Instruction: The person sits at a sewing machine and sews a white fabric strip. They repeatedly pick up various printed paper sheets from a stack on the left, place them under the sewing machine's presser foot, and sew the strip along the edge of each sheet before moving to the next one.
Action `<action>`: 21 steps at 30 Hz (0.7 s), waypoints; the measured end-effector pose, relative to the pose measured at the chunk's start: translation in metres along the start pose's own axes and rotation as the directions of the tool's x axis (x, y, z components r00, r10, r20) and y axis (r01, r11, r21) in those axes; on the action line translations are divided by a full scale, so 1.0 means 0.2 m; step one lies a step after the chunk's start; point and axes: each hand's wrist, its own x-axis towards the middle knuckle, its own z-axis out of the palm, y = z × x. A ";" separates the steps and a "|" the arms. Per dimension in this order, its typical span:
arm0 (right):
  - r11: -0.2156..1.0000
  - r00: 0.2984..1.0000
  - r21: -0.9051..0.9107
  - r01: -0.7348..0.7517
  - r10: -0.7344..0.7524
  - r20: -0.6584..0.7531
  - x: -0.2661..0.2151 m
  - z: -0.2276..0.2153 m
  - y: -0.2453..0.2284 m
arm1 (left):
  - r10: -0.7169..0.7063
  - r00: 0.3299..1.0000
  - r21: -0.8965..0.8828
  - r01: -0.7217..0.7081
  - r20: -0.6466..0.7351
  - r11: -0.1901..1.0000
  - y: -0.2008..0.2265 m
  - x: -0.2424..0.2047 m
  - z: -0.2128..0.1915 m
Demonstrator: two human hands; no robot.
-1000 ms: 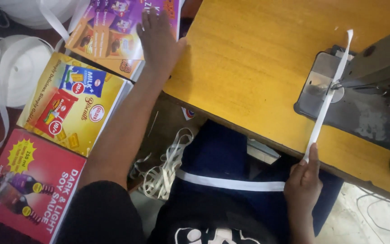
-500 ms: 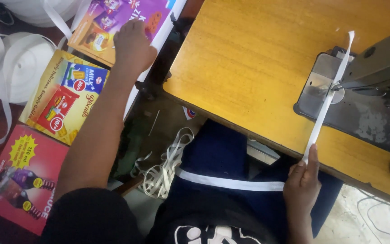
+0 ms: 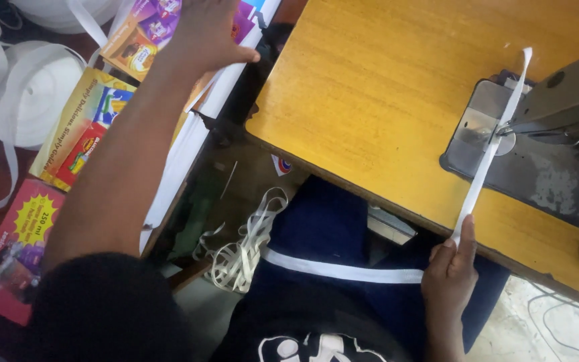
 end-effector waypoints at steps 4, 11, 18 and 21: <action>0.998 0.997 -0.033 -0.059 0.061 0.045 0.02 -0.01 0.00 | 0.150 0.988 -0.082 -0.148 0.026 0.986 -0.11 0.10 0.05; 0.991 0.988 -0.035 -0.133 0.135 0.072 0.02 -0.02 -0.03 | 0.237 0.967 -0.003 -0.238 -0.092 0.971 -0.30 0.12 0.27; 0.988 0.987 -0.037 -0.147 0.149 0.052 0.03 -0.01 -0.03 | 0.235 0.937 0.008 -0.241 -0.258 0.970 -0.33 0.19 0.39; 0.981 0.980 -0.036 -0.188 0.190 0.057 0.03 -0.02 -0.06 | 0.200 0.939 0.055 -0.192 -0.281 0.980 -0.32 0.24 0.42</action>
